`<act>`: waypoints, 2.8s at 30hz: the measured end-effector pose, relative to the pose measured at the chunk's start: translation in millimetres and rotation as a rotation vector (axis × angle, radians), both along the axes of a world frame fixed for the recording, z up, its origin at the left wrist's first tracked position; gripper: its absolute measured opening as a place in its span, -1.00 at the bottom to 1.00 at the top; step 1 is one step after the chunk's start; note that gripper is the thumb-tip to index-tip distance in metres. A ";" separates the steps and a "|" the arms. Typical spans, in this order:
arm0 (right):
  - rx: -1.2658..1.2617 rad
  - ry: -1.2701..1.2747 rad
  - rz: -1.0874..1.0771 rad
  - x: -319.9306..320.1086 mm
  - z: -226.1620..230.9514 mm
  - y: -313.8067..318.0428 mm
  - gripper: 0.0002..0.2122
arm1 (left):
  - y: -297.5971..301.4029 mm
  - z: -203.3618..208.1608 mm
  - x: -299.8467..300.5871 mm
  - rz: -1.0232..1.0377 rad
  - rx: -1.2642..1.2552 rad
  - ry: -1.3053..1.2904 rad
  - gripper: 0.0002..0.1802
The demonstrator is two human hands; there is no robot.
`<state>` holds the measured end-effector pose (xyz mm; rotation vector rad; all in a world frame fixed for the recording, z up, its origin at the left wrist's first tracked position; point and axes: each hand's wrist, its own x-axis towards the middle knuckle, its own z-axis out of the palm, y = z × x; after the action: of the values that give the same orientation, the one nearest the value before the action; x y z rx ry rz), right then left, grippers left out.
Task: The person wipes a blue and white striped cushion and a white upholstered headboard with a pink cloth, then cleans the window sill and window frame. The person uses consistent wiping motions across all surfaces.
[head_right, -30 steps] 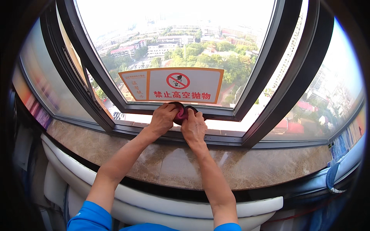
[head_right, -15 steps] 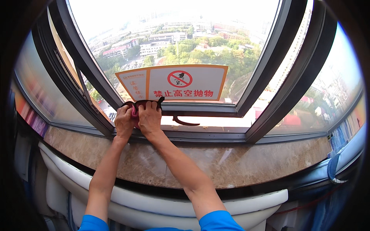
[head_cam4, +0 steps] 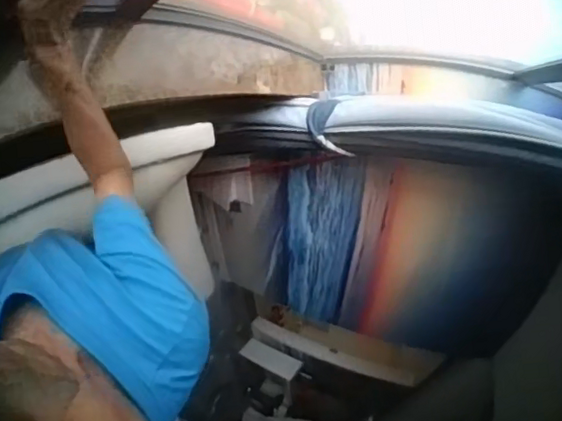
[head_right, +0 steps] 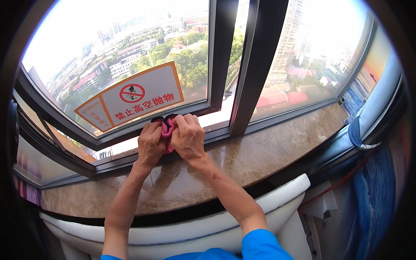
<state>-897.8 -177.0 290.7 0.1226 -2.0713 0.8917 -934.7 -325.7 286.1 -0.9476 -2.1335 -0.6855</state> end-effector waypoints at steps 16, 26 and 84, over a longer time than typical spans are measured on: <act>0.193 -0.309 -0.364 94.7 -61.8 169.4 -0.91 | 161.9 -50.9 62.6 -0.163 -0.258 0.051 -0.70; 0.247 -0.148 -0.348 68.9 -64.4 181.2 -0.82 | 182.6 -61.6 63.4 -0.230 -0.220 -0.007 -0.80; 0.372 -0.454 -0.321 151.2 -63.4 189.7 -0.64 | 177.9 -52.5 102.0 -0.333 -0.329 -0.260 -0.58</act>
<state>-746.6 12.7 227.2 -0.2313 -2.5683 0.3496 -832.7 -147.8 233.5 -1.4846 -2.3892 -0.6554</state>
